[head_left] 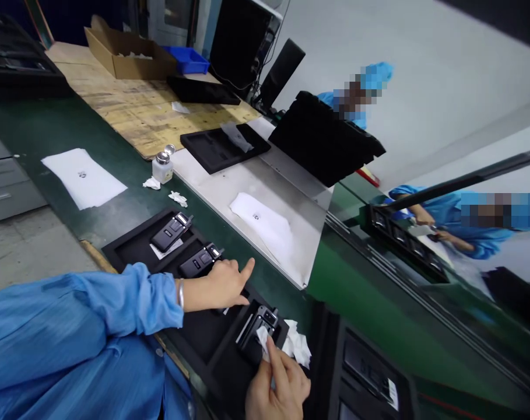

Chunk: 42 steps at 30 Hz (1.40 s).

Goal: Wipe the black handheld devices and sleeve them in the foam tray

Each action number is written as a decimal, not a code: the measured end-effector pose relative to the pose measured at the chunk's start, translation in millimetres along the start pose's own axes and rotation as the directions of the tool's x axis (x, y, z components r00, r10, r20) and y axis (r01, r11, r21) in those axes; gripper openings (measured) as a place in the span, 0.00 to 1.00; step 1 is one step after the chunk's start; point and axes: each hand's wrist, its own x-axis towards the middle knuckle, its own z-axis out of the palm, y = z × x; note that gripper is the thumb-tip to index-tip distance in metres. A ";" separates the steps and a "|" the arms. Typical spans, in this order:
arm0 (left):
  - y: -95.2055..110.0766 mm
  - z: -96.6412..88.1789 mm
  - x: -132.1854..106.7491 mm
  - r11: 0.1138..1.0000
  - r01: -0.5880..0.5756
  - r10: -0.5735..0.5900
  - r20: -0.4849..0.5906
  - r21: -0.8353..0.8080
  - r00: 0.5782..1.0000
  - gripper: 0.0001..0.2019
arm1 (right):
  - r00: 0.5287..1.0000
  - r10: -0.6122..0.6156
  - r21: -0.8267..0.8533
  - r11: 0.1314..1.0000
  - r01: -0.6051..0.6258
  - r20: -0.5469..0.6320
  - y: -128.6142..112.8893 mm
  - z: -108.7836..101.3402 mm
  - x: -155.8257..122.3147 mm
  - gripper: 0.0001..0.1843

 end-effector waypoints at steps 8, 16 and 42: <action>-26.4 11.1 -53.6 0.828 -0.385 0.342 -0.177 -0.407 0.923 0.54 | 0.999 0.030 0.299 0.954 -0.034 0.018 4.6 -1.2 33.2 0.18; -40.4 28.3 -87.1 0.678 -0.605 0.411 -0.468 -0.417 0.783 0.53 | 0.875 -0.411 0.186 0.909 0.372 0.255 -14.1 17.8 57.5 0.19; -37.4 20.4 -85.7 0.759 -0.558 0.420 -0.404 -0.335 0.813 0.54 | 0.881 -0.387 0.134 0.922 0.364 0.272 -1.4 16.2 62.3 0.19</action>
